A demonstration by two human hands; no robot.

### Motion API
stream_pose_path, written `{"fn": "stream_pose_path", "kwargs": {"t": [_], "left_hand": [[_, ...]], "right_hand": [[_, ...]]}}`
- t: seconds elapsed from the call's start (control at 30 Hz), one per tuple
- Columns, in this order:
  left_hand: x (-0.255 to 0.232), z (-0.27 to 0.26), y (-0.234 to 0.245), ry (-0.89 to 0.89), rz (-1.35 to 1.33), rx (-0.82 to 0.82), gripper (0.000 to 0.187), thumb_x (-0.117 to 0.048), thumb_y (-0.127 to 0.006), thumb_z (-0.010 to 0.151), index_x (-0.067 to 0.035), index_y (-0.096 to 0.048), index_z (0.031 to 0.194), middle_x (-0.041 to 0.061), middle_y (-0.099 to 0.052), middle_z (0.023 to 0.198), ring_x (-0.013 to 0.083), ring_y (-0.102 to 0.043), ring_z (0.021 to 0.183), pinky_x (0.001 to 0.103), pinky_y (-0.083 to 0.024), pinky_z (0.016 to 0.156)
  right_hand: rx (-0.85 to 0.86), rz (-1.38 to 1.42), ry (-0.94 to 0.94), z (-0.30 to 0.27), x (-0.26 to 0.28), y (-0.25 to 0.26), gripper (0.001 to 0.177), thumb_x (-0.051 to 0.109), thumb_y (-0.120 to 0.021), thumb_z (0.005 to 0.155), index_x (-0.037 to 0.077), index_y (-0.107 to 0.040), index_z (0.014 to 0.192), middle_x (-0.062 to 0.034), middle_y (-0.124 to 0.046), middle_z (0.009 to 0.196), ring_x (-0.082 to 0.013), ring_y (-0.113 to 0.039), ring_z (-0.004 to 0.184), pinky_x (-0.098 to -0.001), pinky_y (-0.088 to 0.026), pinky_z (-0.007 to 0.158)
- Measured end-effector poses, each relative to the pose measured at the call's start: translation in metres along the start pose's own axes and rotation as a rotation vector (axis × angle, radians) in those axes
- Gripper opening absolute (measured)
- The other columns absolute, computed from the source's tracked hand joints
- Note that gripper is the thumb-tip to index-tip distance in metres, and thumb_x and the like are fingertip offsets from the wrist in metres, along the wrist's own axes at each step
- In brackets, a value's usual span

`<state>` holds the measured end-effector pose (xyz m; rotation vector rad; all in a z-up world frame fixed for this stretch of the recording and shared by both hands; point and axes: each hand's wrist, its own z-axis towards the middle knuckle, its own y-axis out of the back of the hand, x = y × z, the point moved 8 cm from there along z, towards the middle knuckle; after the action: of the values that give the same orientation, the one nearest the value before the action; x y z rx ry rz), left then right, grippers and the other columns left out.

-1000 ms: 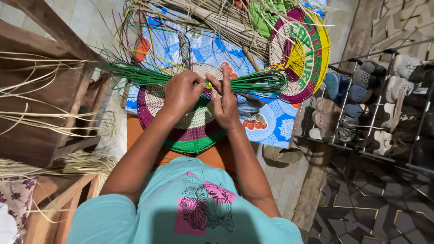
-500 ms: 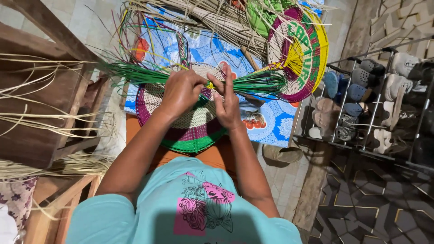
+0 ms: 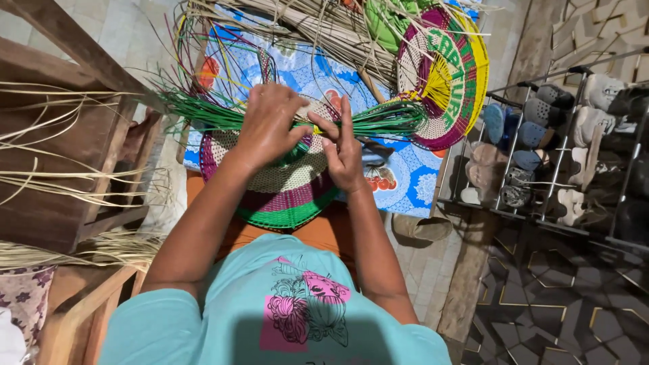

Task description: The person is weaving a decorative hand fan using colored straw or fibers.

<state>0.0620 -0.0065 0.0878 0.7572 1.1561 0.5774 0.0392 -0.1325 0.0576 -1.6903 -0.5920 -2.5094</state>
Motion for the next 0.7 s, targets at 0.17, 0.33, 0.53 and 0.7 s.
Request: {"fn": "stream_pose_path", "kwargs": {"t": [0.17, 0.33, 0.53, 0.7], "left_hand": [[0.012, -0.004, -0.025, 0.097, -0.255, 0.218, 0.017, -0.018, -0.07, 0.074, -0.008, -0.069, 0.088, 0.016, -0.067, 0.079, 0.0399, -0.059, 0.084, 0.049, -0.035, 0.086], [0.016, -0.003, -0.024, 0.09, -0.338, 0.144, 0.015, -0.017, -0.071, 0.074, -0.009, -0.07, 0.086, 0.013, -0.066, 0.073, 0.0355, -0.061, 0.075, 0.045, -0.038, 0.087], [0.033, 0.0, -0.049, 0.029, -0.298, 0.085, 0.016, -0.019, -0.068, 0.077, -0.008, -0.068, 0.089, 0.011, -0.066, 0.079, 0.0305, -0.062, 0.084, 0.045, -0.027, 0.098], [0.035, -0.002, -0.059, 0.041, -0.335, 0.036, 0.015, -0.016, -0.067, 0.077, -0.009, -0.066, 0.09, 0.008, -0.066, 0.081, 0.0277, -0.062, 0.085, 0.045, -0.025, 0.1]], "right_hand": [[-0.141, -0.005, 0.012, -0.001, 0.0, 0.017, 0.068, -0.006, -0.045, 0.082, 0.007, -0.013, 0.141, -0.0176, -0.051, 0.125, -0.0196, -0.068, 0.08, -0.0302, -0.054, 0.076], [-0.421, -0.531, 0.117, -0.015, 0.0, 0.04, 0.024, 0.009, -0.06, 0.079, 0.013, -0.065, 0.101, -0.0017, -0.057, 0.09, -0.0204, -0.059, 0.075, -0.0311, -0.048, 0.069], [-0.467, -0.791, 0.035, -0.017, 0.002, 0.028, 0.019, 0.02, -0.068, 0.079, 0.016, -0.069, 0.097, 0.0026, -0.055, 0.077, -0.0149, -0.054, 0.054, -0.0285, -0.047, 0.051], [-0.498, -0.808, 0.069, -0.013, 0.019, 0.017, 0.018, 0.02, -0.069, 0.078, 0.01, -0.068, 0.093, -0.0027, -0.054, 0.073, -0.0232, -0.059, 0.06, -0.0326, -0.048, 0.054]]}}
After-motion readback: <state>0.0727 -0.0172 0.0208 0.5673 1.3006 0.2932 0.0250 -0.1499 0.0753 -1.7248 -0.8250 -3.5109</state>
